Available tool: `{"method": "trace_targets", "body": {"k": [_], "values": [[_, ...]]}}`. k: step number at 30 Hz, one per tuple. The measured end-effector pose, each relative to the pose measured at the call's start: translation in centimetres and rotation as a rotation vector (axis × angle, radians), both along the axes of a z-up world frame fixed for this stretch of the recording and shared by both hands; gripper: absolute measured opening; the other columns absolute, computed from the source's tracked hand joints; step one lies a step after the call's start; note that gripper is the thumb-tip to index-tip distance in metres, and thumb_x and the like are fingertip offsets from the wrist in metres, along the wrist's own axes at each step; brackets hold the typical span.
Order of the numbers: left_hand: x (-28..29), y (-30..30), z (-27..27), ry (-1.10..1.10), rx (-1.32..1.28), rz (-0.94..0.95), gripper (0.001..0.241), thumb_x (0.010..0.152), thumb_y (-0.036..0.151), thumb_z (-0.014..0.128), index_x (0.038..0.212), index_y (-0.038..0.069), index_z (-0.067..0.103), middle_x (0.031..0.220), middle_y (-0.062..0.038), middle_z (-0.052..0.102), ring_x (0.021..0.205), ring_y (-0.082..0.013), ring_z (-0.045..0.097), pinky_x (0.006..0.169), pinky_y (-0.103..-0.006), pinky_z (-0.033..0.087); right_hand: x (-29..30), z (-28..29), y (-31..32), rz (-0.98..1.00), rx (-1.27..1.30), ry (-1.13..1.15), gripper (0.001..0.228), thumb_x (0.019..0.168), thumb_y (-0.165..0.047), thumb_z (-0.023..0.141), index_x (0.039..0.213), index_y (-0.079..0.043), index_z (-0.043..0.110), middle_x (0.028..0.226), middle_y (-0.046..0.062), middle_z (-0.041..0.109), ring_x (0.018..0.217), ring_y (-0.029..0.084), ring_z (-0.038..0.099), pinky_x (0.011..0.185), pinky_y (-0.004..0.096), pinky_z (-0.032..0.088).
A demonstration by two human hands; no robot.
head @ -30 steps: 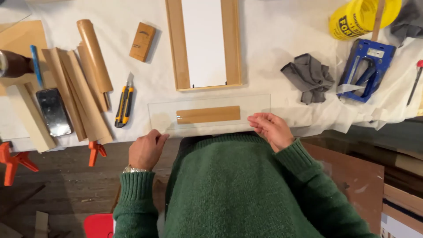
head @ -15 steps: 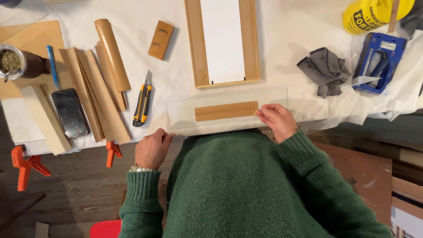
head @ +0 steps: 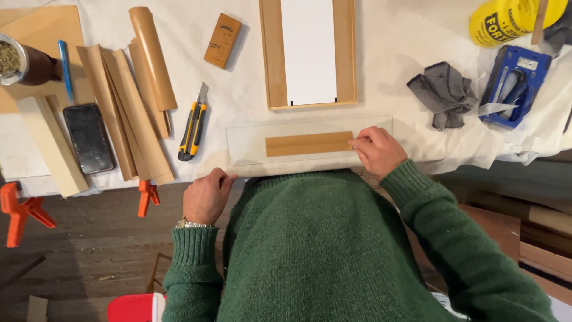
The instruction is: Assembling and sealing the back of a picture frame using glue and paper strips.
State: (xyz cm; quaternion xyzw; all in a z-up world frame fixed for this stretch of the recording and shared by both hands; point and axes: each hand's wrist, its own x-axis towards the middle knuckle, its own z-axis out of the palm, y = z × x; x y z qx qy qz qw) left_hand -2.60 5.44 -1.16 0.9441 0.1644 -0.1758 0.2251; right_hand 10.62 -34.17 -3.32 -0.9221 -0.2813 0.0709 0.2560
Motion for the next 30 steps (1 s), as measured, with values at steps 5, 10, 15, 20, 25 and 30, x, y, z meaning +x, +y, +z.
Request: {"method": "trace_targets", "body": {"k": [5,10,15,20,25,30], "values": [[-0.1,-1.1,-0.5,-0.048,-0.015,-0.004,0.035,0.097,0.045,0.064,0.088,0.011,0.069,0.073,-0.013,0.072,0.071,-0.0386,0.069,0.062,-0.0514,0.053,1.8,1.0,-0.1,0.218,-0.137,-0.259,0.019,0.081,-0.008,0.077,0.098,-0.015,0.076,0.102,0.004,0.064,0.095,0.025,0.063,0.084,0.039,0.053],[0.0,-2.3,0.0,-0.028,-0.026,0.021,0.032,0.096,0.044,0.065,0.091,0.012,0.069,0.072,-0.013,0.072,0.070,-0.0380,0.069,0.062,-0.0507,0.053,3.5,2.1,-0.6,0.422,-0.126,-0.298,0.019,0.080,-0.014,0.077,0.099,-0.014,0.074,0.103,0.001,0.066,0.098,0.023,0.064,0.089,0.039,0.050],[0.1,-3.4,-0.2,-0.048,-0.024,0.019,0.033,0.096,0.044,0.065,0.089,0.012,0.069,0.074,-0.013,0.072,0.070,-0.0383,0.069,0.062,-0.0506,0.053,3.5,1.5,-0.7,0.458,-0.135,-0.274,0.014,0.083,-0.016,0.078,0.096,-0.015,0.073,0.092,-0.001,0.067,0.092,0.021,0.064,0.087,0.040,0.050],[-0.2,-4.1,-0.1,-0.019,-0.003,0.056,0.034,0.096,0.045,0.065,0.089,0.013,0.070,0.073,-0.014,0.072,0.071,-0.0389,0.069,0.062,-0.0506,0.053,1.6,-0.3,-0.9,0.134,-0.021,-0.158,0.015,0.092,-0.016,0.076,0.106,-0.011,0.072,0.096,0.005,0.071,0.092,0.026,0.065,0.083,0.039,0.054],[-0.4,-4.4,0.1,-0.033,-0.016,0.066,0.035,0.097,0.046,0.064,0.090,0.012,0.069,0.073,-0.012,0.073,0.071,-0.0373,0.070,0.062,-0.0499,0.053,0.3,-2.6,-2.3,-0.673,0.403,0.941,0.030,0.092,-0.016,0.071,0.114,0.000,0.060,0.103,0.016,0.077,0.084,0.015,0.072,0.065,0.030,0.053],[0.2,-4.6,0.3,0.008,-0.014,0.043,0.033,0.097,0.046,0.063,0.096,0.013,0.069,0.073,-0.012,0.073,0.072,-0.0369,0.070,0.063,-0.0499,0.054,0.0,-3.7,-1.9,-0.755,0.545,1.046,0.031,0.093,-0.016,0.068,0.117,0.001,0.057,0.106,0.014,0.077,0.087,0.018,0.069,0.068,0.027,0.053]]}}
